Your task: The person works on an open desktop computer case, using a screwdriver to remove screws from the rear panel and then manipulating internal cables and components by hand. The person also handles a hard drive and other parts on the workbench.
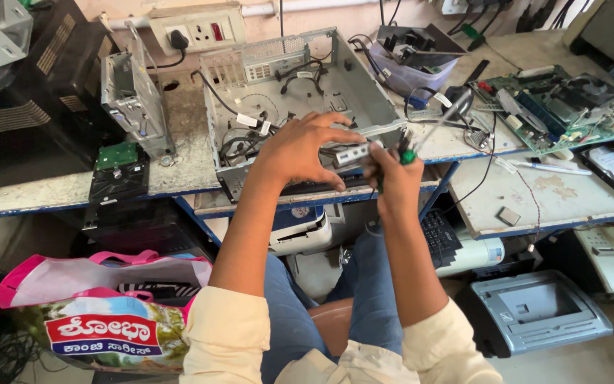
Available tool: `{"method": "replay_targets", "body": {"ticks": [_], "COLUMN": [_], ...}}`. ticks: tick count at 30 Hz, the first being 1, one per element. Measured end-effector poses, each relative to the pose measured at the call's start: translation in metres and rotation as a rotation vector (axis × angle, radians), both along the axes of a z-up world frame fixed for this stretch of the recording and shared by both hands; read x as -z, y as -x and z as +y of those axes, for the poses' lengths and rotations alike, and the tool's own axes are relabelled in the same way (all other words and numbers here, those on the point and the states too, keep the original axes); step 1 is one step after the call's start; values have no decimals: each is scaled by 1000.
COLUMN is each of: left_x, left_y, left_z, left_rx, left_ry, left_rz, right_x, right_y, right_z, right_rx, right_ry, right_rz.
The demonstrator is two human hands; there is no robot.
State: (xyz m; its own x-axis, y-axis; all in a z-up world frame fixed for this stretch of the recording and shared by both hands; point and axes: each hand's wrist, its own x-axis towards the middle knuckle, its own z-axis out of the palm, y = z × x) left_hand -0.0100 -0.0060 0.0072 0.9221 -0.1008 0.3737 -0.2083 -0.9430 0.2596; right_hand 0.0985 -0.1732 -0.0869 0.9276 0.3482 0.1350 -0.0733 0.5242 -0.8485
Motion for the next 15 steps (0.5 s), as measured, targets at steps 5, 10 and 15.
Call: {"method": "replay_targets", "body": {"ticks": [5,10,15], "left_x": [-3,-4,-8], "left_y": [7,12,12], "left_z": [-13,-16,-14], "left_rx": [-116,-128,-71], "left_ry": [-53,-92,-80], "left_rz": [-1,28,-38], "right_x": [4,28,51], "right_y": [0,13,29], "right_z": [1,-10,-28], "right_rx": [-23,-15,-73], "right_ry": [-77,-119,48], "right_rz": [-30,-66,-231]}}
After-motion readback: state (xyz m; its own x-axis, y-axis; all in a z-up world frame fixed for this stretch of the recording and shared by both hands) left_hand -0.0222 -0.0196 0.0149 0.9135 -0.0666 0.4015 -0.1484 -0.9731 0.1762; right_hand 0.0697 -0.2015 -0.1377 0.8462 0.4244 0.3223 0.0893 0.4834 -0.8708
